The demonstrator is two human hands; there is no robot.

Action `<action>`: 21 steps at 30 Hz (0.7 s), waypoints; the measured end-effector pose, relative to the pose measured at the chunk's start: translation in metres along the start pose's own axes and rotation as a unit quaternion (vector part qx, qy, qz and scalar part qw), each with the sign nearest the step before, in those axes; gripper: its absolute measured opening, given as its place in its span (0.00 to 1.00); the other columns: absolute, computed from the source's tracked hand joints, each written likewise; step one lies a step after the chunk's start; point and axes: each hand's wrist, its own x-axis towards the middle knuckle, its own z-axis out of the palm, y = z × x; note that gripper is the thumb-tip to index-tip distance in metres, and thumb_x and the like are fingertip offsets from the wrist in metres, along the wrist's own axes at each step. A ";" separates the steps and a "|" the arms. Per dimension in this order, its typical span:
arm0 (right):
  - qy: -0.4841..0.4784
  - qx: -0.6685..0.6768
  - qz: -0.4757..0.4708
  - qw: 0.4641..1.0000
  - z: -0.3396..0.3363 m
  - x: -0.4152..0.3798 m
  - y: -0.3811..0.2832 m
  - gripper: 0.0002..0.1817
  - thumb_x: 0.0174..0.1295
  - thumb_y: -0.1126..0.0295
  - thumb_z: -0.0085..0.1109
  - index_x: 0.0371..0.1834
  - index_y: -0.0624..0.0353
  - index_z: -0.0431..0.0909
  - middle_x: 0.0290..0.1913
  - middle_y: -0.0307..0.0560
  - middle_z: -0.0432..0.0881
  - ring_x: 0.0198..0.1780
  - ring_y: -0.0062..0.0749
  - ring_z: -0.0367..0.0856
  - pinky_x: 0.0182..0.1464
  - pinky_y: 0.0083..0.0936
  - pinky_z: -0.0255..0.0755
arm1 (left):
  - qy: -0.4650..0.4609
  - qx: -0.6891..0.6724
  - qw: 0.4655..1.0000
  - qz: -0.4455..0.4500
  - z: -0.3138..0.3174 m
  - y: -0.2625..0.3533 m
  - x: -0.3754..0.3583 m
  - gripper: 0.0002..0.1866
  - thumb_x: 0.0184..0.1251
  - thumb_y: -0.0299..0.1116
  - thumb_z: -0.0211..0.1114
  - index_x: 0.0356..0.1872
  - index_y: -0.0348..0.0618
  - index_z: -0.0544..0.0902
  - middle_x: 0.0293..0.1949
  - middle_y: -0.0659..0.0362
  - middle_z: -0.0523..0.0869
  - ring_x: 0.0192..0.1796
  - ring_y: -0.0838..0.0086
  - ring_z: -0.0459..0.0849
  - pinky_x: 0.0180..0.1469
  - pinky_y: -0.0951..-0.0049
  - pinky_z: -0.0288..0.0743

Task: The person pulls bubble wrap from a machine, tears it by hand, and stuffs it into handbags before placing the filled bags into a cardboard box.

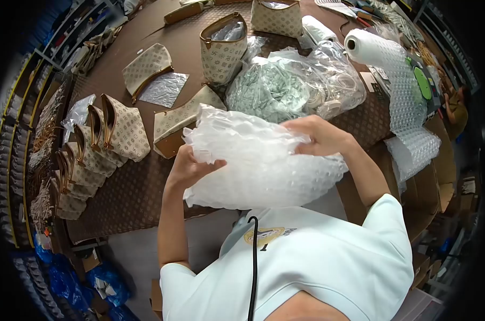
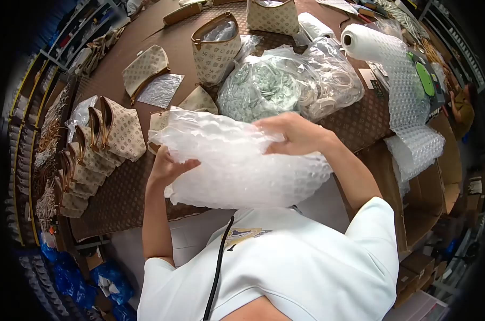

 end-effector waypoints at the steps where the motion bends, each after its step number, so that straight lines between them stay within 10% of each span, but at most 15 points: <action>1: 0.027 -0.046 0.010 0.999 0.002 0.002 0.009 0.33 0.52 0.62 0.66 0.62 0.56 0.67 0.47 0.51 0.80 0.46 0.44 0.79 0.48 0.34 0.71 | 0.072 -0.061 0.995 -0.018 0.009 -0.005 -0.006 0.25 0.47 0.38 0.76 0.44 0.33 0.79 0.34 0.58 0.84 0.40 0.75 0.80 0.45 0.73 0.73; 4: 0.119 -0.021 0.093 0.988 -0.009 -0.023 0.024 0.57 0.41 0.49 0.73 0.73 0.50 0.49 0.65 0.53 0.65 0.67 0.42 0.62 0.66 0.39 0.56 | 0.229 -0.154 0.958 -0.082 0.011 -0.026 -0.016 0.09 0.53 0.28 0.72 0.33 0.37 0.83 0.30 0.65 0.84 0.31 0.84 0.79 0.35 0.82 0.73; 8: 0.178 0.201 0.176 0.947 0.018 -0.077 0.061 0.77 0.29 0.43 0.77 0.72 0.57 0.23 0.74 0.60 0.33 0.75 0.45 0.37 0.73 0.36 0.34 | 0.309 -0.302 0.902 -0.012 -0.004 -0.062 -0.035 0.14 0.54 0.23 0.68 0.43 0.37 0.80 0.39 0.62 0.83 0.40 0.80 0.79 0.43 0.78 0.74; 12: 0.177 0.412 0.189 0.874 0.051 -0.067 0.058 0.77 0.31 0.58 0.80 0.71 0.56 0.19 0.74 0.53 0.39 0.74 0.38 0.41 0.72 0.34 0.39 | 0.282 -0.327 0.900 -0.065 0.004 -0.110 -0.047 0.20 0.53 0.21 0.66 0.49 0.37 0.77 0.47 0.60 0.80 0.48 0.76 0.77 0.48 0.75 0.73; 18: 0.216 0.345 0.219 0.887 0.065 -0.092 0.033 0.32 0.45 0.72 0.70 0.56 0.62 0.70 0.51 0.42 0.77 0.54 0.27 0.72 0.59 0.28 0.66 | 0.145 -0.234 0.957 -0.087 0.023 -0.156 -0.082 0.22 0.61 0.27 0.60 0.57 0.39 0.71 0.51 0.57 0.77 0.52 0.69 0.76 0.55 0.71 0.71; 21: 0.226 0.377 0.196 0.877 0.095 -0.130 0.036 0.24 0.52 0.71 0.66 0.54 0.60 0.73 0.50 0.38 0.78 0.50 0.19 0.73 0.56 0.24 0.67 | 0.138 -0.189 0.966 -0.111 0.076 -0.167 -0.141 0.21 0.60 0.28 0.62 0.56 0.39 0.73 0.51 0.57 0.78 0.52 0.68 0.77 0.55 0.68 0.71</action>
